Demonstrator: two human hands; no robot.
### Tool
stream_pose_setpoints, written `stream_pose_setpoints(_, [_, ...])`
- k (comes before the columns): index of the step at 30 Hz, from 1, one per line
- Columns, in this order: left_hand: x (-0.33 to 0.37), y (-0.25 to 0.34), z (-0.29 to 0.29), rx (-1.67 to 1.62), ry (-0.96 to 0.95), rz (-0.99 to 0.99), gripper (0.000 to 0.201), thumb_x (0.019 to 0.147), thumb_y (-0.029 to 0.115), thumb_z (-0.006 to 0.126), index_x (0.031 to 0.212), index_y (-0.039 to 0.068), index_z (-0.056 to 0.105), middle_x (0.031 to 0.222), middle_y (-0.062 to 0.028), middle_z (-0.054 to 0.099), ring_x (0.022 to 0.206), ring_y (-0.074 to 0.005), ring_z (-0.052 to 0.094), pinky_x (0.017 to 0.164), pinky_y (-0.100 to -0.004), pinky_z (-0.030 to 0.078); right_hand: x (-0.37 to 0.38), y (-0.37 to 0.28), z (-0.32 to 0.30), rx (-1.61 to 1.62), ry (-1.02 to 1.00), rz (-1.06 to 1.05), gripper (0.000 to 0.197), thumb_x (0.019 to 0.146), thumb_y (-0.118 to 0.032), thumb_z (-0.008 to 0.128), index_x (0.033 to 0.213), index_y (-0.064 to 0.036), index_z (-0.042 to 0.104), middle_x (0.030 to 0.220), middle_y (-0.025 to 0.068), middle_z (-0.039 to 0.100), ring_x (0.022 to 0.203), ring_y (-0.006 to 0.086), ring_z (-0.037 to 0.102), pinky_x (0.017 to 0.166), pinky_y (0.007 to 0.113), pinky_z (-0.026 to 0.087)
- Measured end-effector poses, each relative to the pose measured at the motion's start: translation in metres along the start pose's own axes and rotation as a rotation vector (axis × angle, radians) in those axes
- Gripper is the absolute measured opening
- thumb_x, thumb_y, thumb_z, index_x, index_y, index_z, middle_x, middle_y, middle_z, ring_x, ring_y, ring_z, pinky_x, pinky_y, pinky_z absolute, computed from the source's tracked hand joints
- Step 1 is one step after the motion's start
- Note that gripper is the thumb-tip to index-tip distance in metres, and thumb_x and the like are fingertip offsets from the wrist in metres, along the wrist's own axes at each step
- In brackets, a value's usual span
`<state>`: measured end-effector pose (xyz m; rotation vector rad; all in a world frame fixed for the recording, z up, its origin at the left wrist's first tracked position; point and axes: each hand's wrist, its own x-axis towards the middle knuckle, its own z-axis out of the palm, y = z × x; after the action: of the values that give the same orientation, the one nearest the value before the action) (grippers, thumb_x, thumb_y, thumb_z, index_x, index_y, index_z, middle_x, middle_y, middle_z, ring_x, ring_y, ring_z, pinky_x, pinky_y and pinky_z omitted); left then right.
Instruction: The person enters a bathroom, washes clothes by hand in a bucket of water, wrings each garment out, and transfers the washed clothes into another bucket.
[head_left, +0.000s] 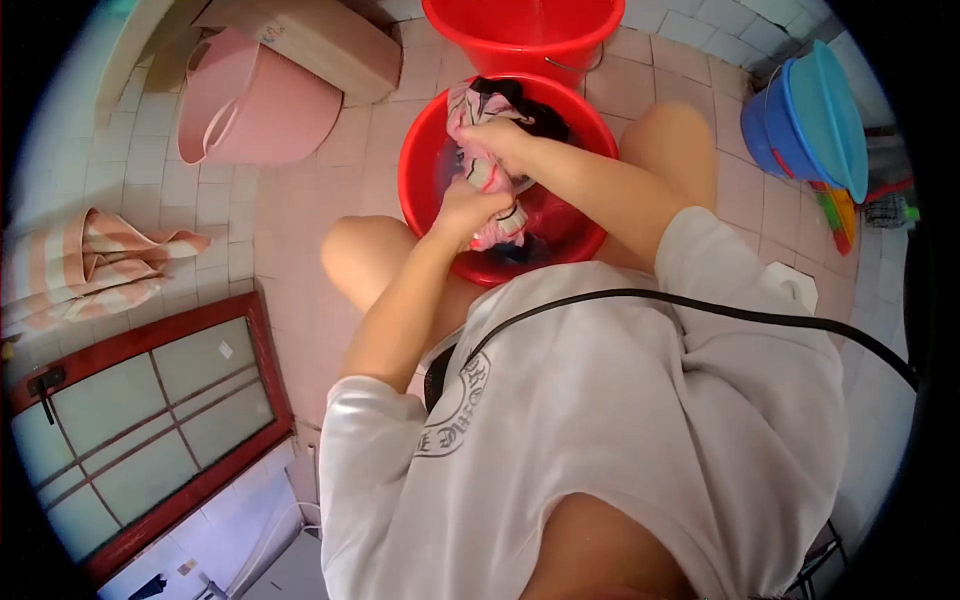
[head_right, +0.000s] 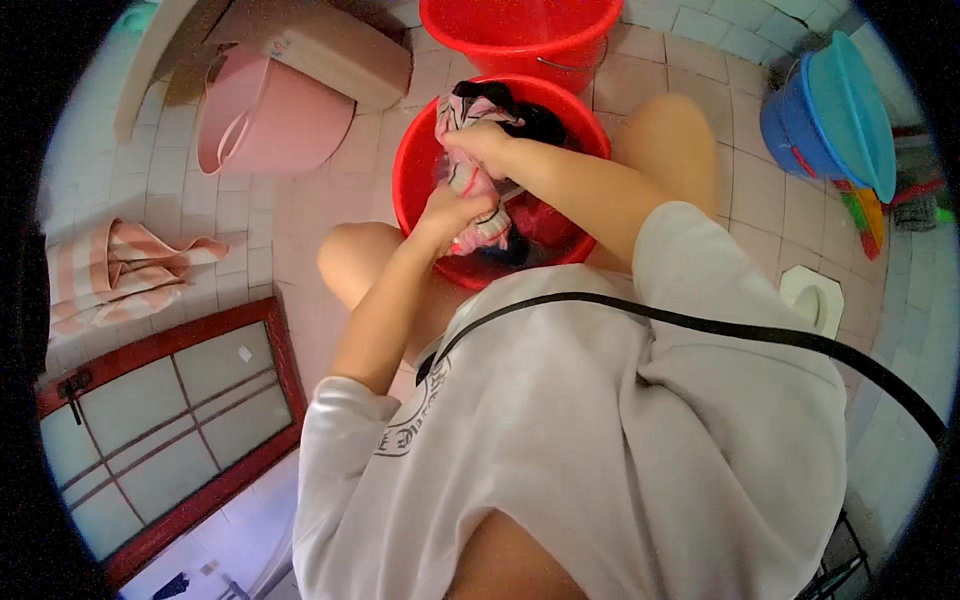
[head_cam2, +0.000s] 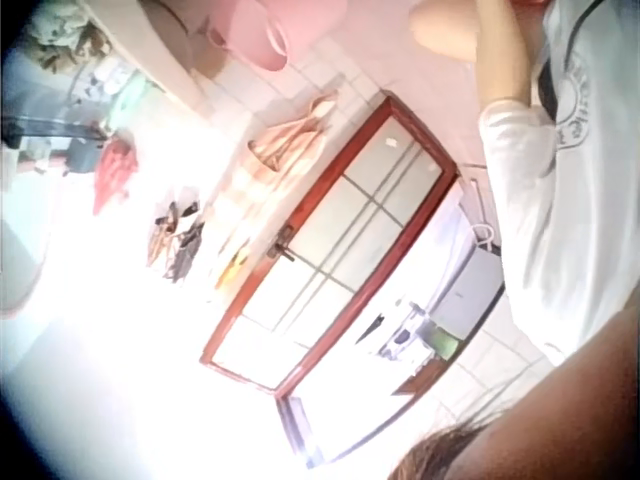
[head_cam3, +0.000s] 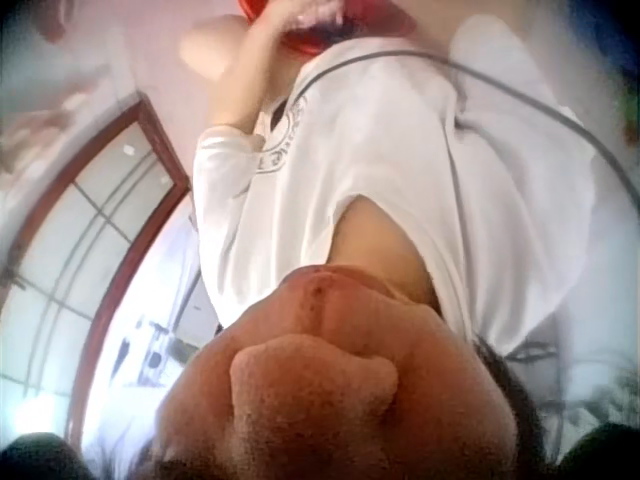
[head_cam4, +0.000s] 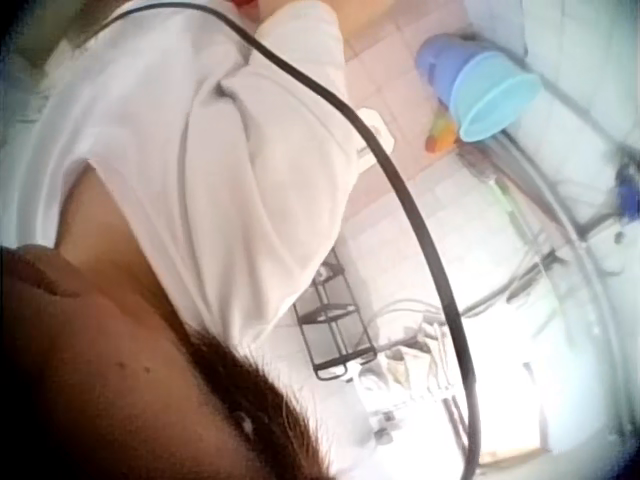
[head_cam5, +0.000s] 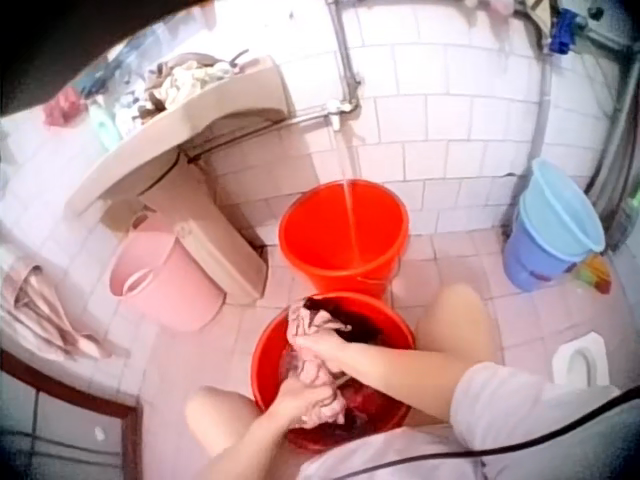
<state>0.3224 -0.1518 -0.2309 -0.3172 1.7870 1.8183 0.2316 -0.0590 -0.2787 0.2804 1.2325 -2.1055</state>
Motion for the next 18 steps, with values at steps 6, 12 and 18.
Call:
stream_pose_setpoints(6, [0.019,-0.009,0.034,0.693,0.652,-0.003,0.078,0.056,0.031,0.074,0.111,-0.009,0.036,0.105,-0.0310,0.051,0.095,-0.0393,0.055,0.083,-0.0378,0.044,0.017,0.011,-0.011,-0.040,0.380,-0.168,0.019,0.073,-0.021,0.067,0.073,-0.0022,0.061,0.064,0.0035,0.055,0.058,0.0150,0.053,0.053,0.029,0.042])
stream_pose_setpoints(12, [0.002,0.007,0.057,-0.448,0.418,0.262,0.048,0.090,0.037,0.042,0.118,-0.002,0.044,0.112,-0.0155,0.054,0.100,-0.0236,0.055,0.085,-0.0367,0.045,0.010,-0.007,-0.014,0.262,0.409,-0.257,0.020,0.072,-0.019,0.065,0.073,0.0009,0.060,0.066,0.0063,0.058,0.058,0.0150,0.056,0.052,0.028,0.045])
stream_pose_setpoints(18, [-0.005,0.017,0.057,-1.258,0.297,-0.329,0.057,0.087,0.052,0.032,0.119,0.008,0.047,0.120,-0.0131,0.050,0.111,-0.0302,0.046,0.098,-0.0528,0.031,-0.020,-0.015,0.015,0.295,0.368,-0.403,0.016,0.072,-0.014,0.064,0.073,0.0006,0.058,0.063,0.0066,0.056,0.053,0.0166,0.054,0.052,0.028,0.045])
